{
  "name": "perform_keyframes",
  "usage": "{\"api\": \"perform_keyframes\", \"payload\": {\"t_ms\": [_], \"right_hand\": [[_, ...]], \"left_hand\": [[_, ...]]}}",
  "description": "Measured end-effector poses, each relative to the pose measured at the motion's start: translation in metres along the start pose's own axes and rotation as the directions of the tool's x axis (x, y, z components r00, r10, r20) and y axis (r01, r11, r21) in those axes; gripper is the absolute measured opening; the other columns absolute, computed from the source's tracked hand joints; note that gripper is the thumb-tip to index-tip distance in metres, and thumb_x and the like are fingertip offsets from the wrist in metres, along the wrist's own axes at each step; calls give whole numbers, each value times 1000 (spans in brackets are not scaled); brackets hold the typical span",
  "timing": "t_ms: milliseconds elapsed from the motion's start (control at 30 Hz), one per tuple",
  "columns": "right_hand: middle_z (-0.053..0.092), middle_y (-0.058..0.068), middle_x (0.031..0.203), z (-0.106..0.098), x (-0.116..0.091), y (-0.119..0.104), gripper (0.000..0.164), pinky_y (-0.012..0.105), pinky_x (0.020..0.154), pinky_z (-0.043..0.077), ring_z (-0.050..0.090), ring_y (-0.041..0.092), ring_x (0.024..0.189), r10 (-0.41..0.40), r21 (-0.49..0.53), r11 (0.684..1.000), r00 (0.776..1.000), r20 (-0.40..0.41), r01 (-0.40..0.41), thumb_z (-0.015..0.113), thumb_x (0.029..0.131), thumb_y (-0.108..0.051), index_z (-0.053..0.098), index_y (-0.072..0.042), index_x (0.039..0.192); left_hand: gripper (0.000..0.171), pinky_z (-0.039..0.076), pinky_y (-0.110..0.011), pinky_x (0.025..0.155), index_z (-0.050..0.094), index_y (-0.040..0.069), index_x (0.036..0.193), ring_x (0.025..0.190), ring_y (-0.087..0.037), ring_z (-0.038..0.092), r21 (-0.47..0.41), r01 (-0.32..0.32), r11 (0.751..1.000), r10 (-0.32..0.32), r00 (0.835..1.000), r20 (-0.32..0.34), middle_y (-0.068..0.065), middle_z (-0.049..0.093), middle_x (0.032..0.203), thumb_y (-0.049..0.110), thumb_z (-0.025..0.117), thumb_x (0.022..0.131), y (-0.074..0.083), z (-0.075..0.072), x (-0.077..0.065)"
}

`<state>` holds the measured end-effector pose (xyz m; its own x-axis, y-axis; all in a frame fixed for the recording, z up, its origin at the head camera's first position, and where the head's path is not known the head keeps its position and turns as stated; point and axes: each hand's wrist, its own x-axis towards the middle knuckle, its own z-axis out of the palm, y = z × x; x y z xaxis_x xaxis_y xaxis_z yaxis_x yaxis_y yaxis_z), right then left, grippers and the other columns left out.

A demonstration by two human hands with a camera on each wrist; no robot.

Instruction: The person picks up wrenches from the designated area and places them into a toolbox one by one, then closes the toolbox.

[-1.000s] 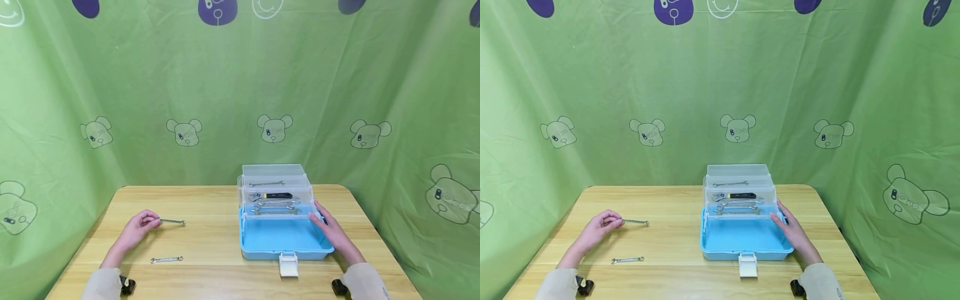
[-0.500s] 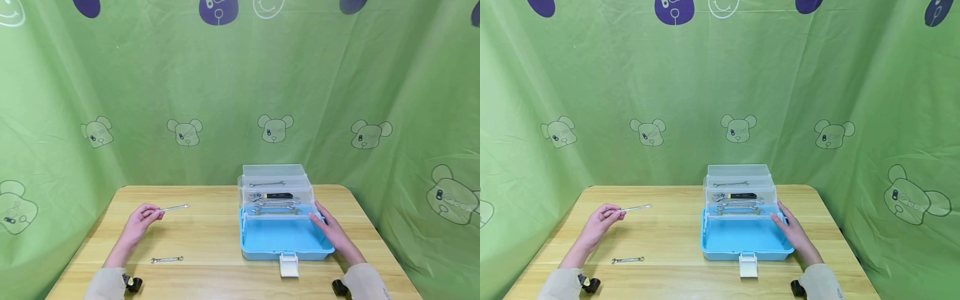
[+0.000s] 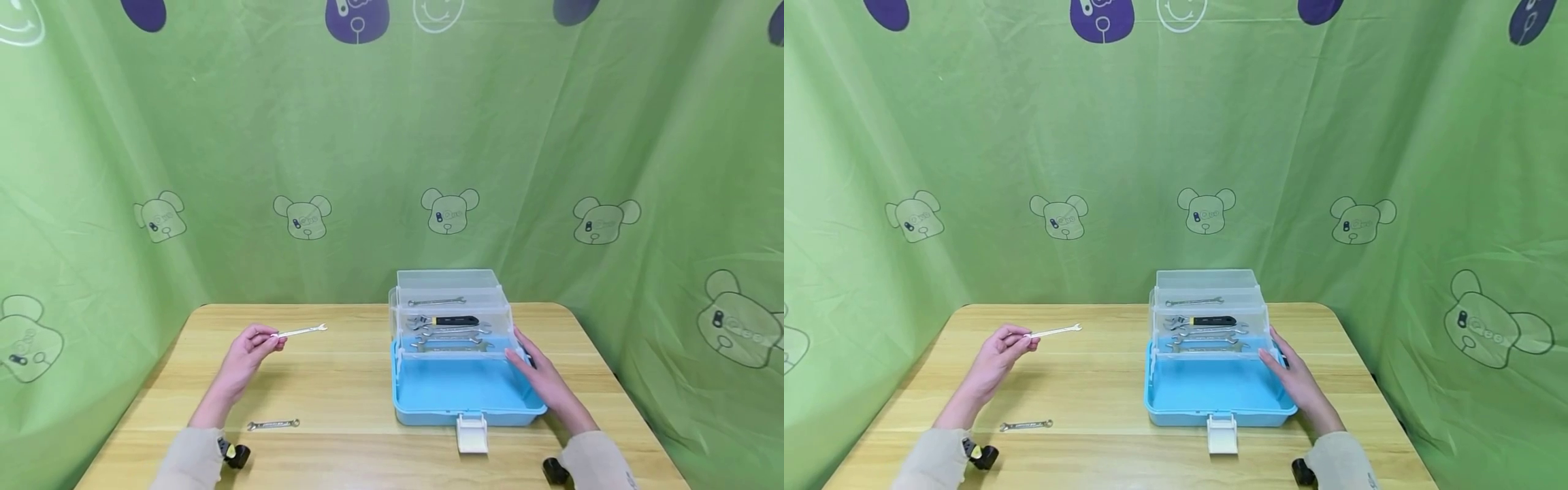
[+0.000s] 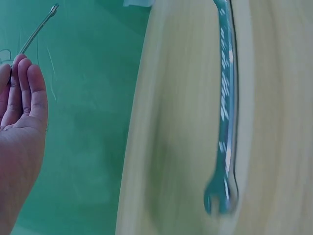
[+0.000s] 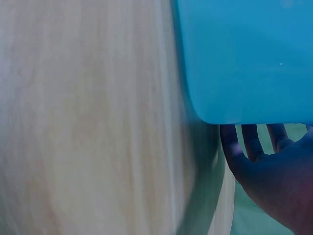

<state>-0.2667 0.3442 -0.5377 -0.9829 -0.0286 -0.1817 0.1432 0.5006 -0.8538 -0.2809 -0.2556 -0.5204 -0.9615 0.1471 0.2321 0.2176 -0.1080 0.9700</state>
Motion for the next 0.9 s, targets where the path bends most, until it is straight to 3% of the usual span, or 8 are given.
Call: {"api": "perform_keyframes", "payload": {"t_ms": [200, 467, 700, 900], "right_hand": [[-6, 14, 175, 1, -2, 0, 83, 81, 117, 9, -2, 53, 156, 2, -2, 1000, 1000, -2, -2, 47, 103, -64, -1, -37, 166], [-5, 14, 175, -1, 1, 1, 81, 82, 116, 9, -1, 54, 156, -13, 10, 1000, 1000, -7, 13, 47, 103, -64, 0, -40, 165], [-4, 14, 175, -2, 2, 1, 81, 81, 117, 10, -1, 54, 156, -18, 8, 1000, 1000, -7, 18, 47, 104, -63, 0, -40, 165], [-5, 13, 175, -1, 1, 1, 83, 82, 116, 9, -2, 53, 156, -6, 9, 1000, 1000, 0, 6, 47, 103, -64, 0, -38, 166]], "left_hand": [[15, 59, -25, 96, 58, 2, 116, 97, -9, 73, -41, -7, 999, 8, 1000, 24, 2, 77, 103, 0, 60, 102, -3, 17, 13], [22, 59, -25, 95, 53, -9, 120, 95, -10, 73, -62, -9, 998, 9, 1000, 3, 3, 77, 100, -1, 61, 101, -3, 43, 35], [17, 60, -25, 93, 56, -4, 116, 91, -10, 73, -117, -26, 993, 26, 1000, -3, 3, 77, 97, -4, 60, 100, -8, 77, 55], [21, 60, -26, 92, 53, -12, 118, 92, -13, 74, -143, -12, 990, 13, 1000, 3, 2, 77, 96, -6, 60, 100, -12, 109, 72]]}}
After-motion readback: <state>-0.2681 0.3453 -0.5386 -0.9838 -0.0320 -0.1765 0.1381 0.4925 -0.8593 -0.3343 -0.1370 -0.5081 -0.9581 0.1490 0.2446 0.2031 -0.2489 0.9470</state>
